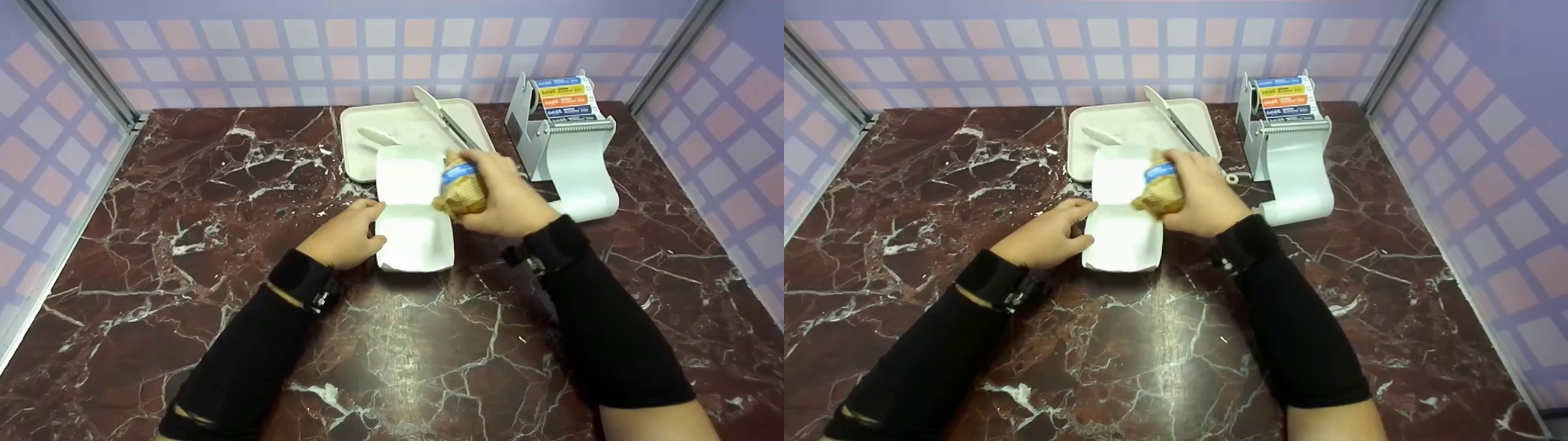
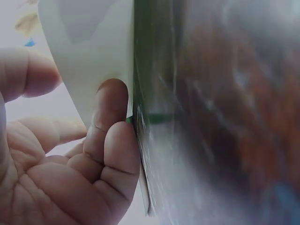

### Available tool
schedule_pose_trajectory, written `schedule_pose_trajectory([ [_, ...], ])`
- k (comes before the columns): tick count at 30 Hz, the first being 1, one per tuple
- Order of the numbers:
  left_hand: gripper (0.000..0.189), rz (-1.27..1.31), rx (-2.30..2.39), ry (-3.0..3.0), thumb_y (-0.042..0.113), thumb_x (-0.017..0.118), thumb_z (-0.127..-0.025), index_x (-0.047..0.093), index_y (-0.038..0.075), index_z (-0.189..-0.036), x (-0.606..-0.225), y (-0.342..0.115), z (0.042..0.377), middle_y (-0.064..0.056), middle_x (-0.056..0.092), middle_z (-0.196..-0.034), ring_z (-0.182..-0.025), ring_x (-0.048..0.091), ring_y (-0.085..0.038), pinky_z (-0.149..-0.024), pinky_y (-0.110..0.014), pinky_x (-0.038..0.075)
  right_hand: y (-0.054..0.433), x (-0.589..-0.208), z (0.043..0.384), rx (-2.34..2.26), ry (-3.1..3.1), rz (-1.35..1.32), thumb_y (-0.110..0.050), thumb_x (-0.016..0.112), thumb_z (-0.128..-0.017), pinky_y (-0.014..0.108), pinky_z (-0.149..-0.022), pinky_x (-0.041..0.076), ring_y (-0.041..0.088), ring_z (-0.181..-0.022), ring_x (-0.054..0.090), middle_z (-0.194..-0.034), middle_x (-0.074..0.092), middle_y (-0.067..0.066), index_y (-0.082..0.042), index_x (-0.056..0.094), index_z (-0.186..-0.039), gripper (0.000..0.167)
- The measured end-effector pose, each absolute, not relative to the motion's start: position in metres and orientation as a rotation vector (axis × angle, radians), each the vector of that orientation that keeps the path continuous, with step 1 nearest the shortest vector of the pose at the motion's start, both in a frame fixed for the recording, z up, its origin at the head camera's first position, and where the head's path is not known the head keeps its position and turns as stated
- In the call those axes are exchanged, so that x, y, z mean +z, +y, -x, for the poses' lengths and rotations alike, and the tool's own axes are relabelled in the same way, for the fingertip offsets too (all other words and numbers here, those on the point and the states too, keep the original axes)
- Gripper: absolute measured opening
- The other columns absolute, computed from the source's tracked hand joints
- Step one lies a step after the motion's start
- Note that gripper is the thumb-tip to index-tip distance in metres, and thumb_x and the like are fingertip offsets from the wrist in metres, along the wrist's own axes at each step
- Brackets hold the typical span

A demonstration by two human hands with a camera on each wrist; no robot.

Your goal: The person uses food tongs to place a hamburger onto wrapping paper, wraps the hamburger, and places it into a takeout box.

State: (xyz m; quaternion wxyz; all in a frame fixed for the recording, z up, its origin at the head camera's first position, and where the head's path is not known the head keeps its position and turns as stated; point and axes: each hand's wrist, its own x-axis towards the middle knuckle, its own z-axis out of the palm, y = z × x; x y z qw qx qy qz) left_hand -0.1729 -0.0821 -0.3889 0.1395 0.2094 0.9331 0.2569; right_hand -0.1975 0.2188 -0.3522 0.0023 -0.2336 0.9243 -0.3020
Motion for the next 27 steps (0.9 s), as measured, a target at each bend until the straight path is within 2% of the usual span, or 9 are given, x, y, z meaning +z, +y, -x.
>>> schedule_pose_trajectory([
  [4, 0.076, -0.601, 0.738, 2.704, 0.03, 0.061, -0.103, 0.028, 0.001, -0.164, -0.389, -0.077, 0.171, -0.017, 0.031, -0.17, -0.154, 0.04, -0.036, -0.13, -0.048, 0.031, 0.196, -0.352, 0.185, -1.01, 2.847, 0.858, -0.021, 0.095, -0.07, 0.056, -0.114, 0.048, 0.034, -0.137, 0.04, -0.157, 0.04, 0.018, -0.011, 0.032, -0.161, 0.111],
  [10, 0.075, -0.596, 0.748, 2.724, 0.031, 0.061, -0.102, 0.031, 0.0, -0.163, -0.39, -0.072, 0.17, -0.018, 0.034, -0.168, -0.151, 0.043, -0.037, -0.129, -0.048, 0.033, 0.175, -0.361, 0.176, -0.959, 2.79, 0.954, -0.023, 0.094, -0.071, 0.055, -0.117, 0.043, 0.036, -0.14, 0.036, -0.155, 0.042, 0.016, -0.01, 0.033, -0.161, 0.11],
  [18, 0.07, -0.596, 0.804, 2.716, 0.026, 0.061, -0.1, 0.038, 0.002, -0.161, -0.391, -0.072, 0.169, -0.016, 0.039, -0.165, -0.146, 0.05, -0.036, -0.125, -0.048, 0.04, 0.168, -0.371, 0.175, -0.82, 2.772, 1.024, -0.023, 0.093, -0.072, 0.049, -0.12, 0.041, 0.035, -0.139, 0.039, -0.151, 0.048, 0.016, -0.008, 0.035, -0.16, 0.107],
  [27, 0.072, -0.565, 0.794, 2.706, 0.024, 0.06, -0.099, 0.035, 0.0, -0.162, -0.39, -0.071, 0.169, -0.016, 0.038, -0.166, -0.149, 0.047, -0.036, -0.128, -0.047, 0.035, 0.163, -0.377, 0.175, -0.748, 2.763, 1.056, -0.021, 0.091, -0.071, 0.048, -0.12, 0.042, 0.034, -0.137, 0.043, -0.147, 0.051, 0.014, -0.01, 0.038, -0.158, 0.102],
])
